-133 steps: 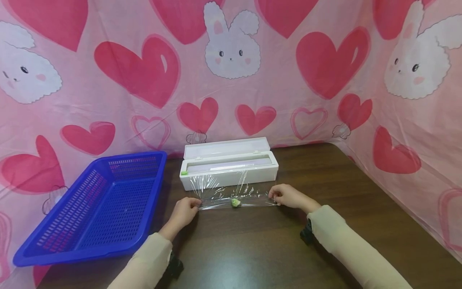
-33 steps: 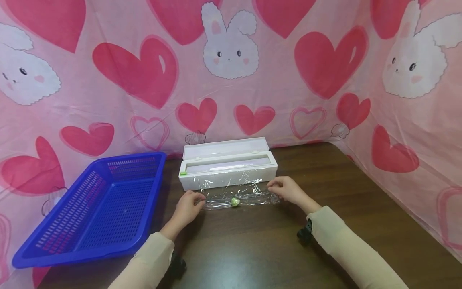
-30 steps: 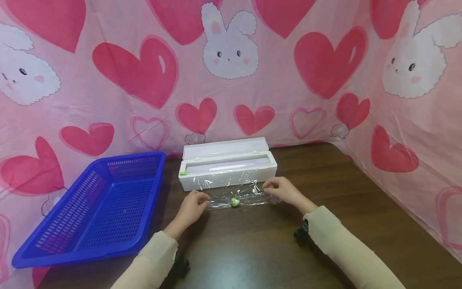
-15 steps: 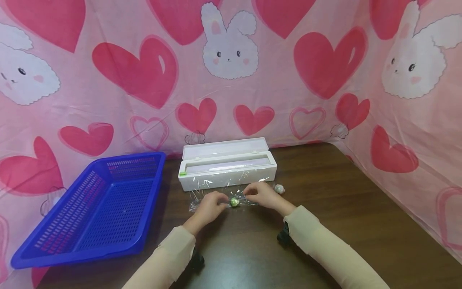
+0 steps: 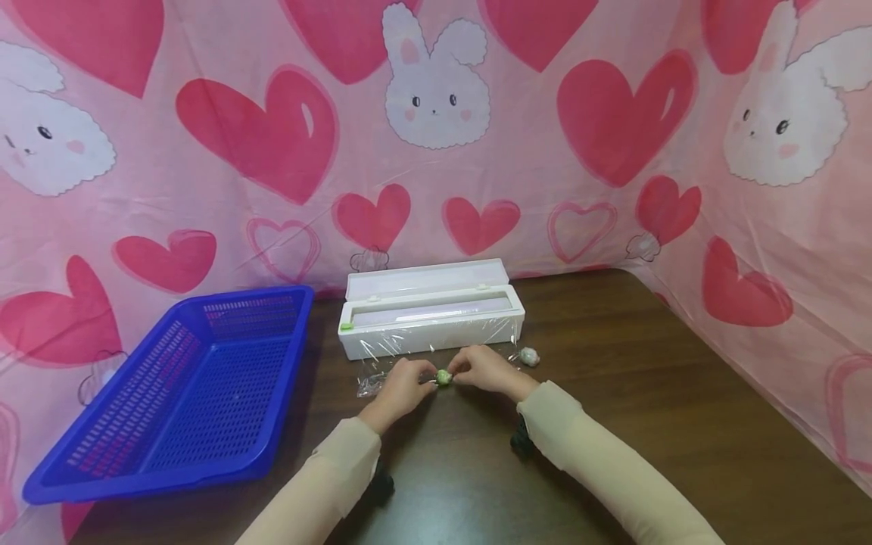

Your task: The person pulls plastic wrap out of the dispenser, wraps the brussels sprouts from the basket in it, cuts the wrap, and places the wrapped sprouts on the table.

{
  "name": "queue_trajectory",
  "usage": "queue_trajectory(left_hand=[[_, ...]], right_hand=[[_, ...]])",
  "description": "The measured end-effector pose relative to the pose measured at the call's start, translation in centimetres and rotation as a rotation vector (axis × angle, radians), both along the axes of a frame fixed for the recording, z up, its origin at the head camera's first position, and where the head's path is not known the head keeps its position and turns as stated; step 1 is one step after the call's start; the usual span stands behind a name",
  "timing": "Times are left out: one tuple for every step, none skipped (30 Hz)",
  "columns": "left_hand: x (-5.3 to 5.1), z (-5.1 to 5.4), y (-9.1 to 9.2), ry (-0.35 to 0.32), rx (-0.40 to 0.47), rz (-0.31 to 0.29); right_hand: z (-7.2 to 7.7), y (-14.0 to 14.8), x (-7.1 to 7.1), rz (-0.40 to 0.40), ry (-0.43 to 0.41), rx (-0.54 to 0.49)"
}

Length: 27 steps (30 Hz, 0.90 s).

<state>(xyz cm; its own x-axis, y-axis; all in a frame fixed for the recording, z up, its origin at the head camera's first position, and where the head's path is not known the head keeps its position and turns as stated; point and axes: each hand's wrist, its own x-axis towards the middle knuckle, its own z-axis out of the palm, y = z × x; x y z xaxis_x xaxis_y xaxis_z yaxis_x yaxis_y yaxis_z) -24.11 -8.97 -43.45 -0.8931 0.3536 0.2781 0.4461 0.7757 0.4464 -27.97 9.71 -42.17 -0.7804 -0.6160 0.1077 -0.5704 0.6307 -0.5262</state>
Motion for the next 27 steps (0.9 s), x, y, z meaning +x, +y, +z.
queue_trajectory(left_hand=[[-0.1, 0.0, 0.1, 0.002, -0.009, 0.001], [-0.3, 0.0, 0.1, 0.005, -0.018, 0.001], [-0.5, 0.0, 0.2, 0.005, -0.025, 0.005], [-0.6, 0.0, 0.3, 0.001, -0.030, 0.008], [-0.8, 0.0, 0.4, -0.003, -0.033, 0.016], [-0.9, 0.0, 0.5, -0.006, -0.035, 0.023], [-1.0, 0.0, 0.5, -0.007, -0.034, 0.028], [-1.1, 0.0, 0.6, -0.007, -0.032, 0.031], [-1.3, 0.0, 0.6, -0.003, -0.034, 0.036], [-1.4, 0.0, 0.6, 0.000, -0.035, 0.041], [-1.5, 0.1, 0.6, 0.008, -0.039, 0.043], [-1.5, 0.1, 0.6, 0.008, -0.037, 0.047], [-1.6, 0.1, 0.6, 0.011, -0.036, 0.049], [-1.6, 0.1, 0.5, 0.016, -0.038, 0.052], [-1.6, 0.1, 0.5, 0.029, -0.045, 0.051], [-1.6, 0.1, 0.5, 0.036, -0.047, 0.050], [-1.6, 0.1, 0.5, 0.046, -0.052, 0.047], [-1.6, 0.1, 0.4, 0.054, -0.052, 0.047], [-1.6, 0.0, 0.4, 0.065, -0.057, 0.044], [-1.6, 0.0, 0.4, 0.074, -0.061, 0.041], [-1.5, 0.0, 0.3, 0.079, -0.066, 0.037], [-1.6, 0.0, 0.2, 0.085, -0.069, 0.033], [-1.6, 0.0, 0.2, 0.085, -0.072, 0.028], [-1.5, 0.0, 0.1, 0.085, -0.074, 0.022], [-1.5, 0.0, 0.1, 0.089, -0.083, 0.016], [-1.6, 0.0, 0.1, 0.099, -0.093, 0.009], [-1.6, 0.0, 0.0, 0.110, -0.103, 0.000]], right_hand=[[0.0, 0.0, -0.1, -0.003, -0.001, 0.009], [0.0, -0.1, -0.3, -0.008, -0.006, 0.014], [0.1, -0.1, -0.4, -0.011, -0.014, 0.020], [0.1, -0.1, -0.5, -0.016, -0.025, 0.027], [0.1, -0.2, -0.6, -0.022, -0.037, 0.032], [0.1, -0.2, -0.6, -0.026, -0.045, 0.036], [0.1, -0.2, -0.7, -0.029, -0.049, 0.040], [0.1, -0.2, -0.8, -0.030, -0.054, 0.044], [0.2, -0.3, -0.8, -0.030, -0.054, 0.048], [0.2, -0.3, -0.8, -0.032, -0.054, 0.049], [0.2, -0.3, -0.9, -0.034, -0.051, 0.049], [0.3, -0.4, -0.9, -0.036, -0.044, 0.051], [0.3, -0.4, -0.9, -0.040, -0.038, 0.051], [0.4, -0.5, -0.9, -0.048, -0.032, 0.052], [0.4, -0.6, -0.9, -0.056, -0.025, 0.052], [0.4, -0.7, -0.9, -0.062, -0.019, 0.050], [0.4, -0.7, -1.0, -0.067, -0.009, 0.049], [0.4, -0.8, -1.0, -0.070, -0.001, 0.048], [0.4, -0.9, -1.1, -0.073, 0.004, 0.049], [0.3, -0.9, -1.1, -0.074, 0.006, 0.046], [0.3, -0.9, -1.2, -0.072, 0.007, 0.042], [0.3, -0.9, -1.3, -0.071, 0.005, 0.037], [0.2, -0.9, -1.4, -0.069, 0.001, 0.029], [0.2, -0.9, -1.4, -0.069, -0.010, 0.023], [0.2, -0.8, -1.5, -0.070, -0.023, 0.015], [0.2, -0.8, -1.6, -0.069, -0.038, 0.002], [0.2, -0.7, -1.6, -0.067, -0.051, -0.010]])
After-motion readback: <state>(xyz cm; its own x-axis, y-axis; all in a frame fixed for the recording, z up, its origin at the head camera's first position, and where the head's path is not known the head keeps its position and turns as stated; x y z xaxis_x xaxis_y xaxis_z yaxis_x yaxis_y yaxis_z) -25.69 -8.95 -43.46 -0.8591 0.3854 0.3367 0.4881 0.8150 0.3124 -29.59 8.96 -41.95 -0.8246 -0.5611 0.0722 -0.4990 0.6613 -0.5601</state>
